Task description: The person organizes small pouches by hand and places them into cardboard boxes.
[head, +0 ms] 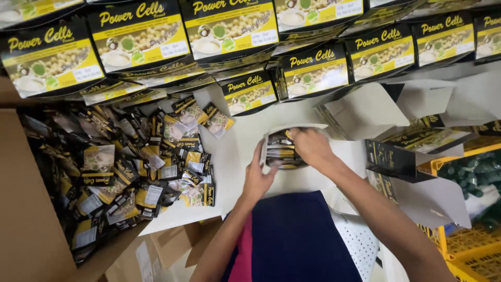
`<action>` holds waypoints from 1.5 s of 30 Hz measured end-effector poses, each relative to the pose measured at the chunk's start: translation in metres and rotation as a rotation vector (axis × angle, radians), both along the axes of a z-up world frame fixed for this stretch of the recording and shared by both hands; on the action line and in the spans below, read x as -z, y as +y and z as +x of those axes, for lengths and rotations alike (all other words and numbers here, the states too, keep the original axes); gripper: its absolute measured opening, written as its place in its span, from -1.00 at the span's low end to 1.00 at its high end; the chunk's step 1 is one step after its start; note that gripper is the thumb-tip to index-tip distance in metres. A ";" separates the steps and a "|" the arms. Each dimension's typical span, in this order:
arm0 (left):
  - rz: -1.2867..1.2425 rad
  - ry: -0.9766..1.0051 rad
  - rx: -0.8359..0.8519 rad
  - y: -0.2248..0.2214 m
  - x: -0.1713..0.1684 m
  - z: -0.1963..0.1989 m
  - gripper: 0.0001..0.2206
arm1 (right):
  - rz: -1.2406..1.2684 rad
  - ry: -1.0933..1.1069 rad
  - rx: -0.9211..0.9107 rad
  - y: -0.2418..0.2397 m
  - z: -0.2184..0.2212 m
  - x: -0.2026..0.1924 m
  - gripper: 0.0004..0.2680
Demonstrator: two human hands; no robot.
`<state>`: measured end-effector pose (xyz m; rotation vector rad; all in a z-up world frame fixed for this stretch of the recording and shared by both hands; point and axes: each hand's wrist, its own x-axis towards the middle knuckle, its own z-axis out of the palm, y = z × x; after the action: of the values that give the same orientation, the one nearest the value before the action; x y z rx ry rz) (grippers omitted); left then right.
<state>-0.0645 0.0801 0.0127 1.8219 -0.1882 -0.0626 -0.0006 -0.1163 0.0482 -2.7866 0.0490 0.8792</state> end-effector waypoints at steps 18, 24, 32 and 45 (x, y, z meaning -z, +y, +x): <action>0.100 0.386 0.113 -0.003 0.017 -0.004 -0.19 | -0.103 -0.255 -0.192 0.006 -0.013 0.012 -0.83; -0.055 0.035 0.076 0.003 0.087 -0.022 -0.10 | -0.195 -0.247 -0.192 0.005 -0.023 0.019 -0.90; -0.331 1.098 0.025 -0.016 0.069 -0.040 -0.49 | 0.089 -0.176 -0.176 0.007 -0.083 -0.029 -0.83; -0.531 0.915 0.011 -0.031 0.110 -0.058 -0.79 | 0.112 -0.433 -0.151 0.028 -0.132 -0.001 -0.65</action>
<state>-0.1221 0.0491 -0.0972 1.1202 0.4015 -0.7623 -0.1323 -0.0884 0.0492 -2.8340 -0.2740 0.2797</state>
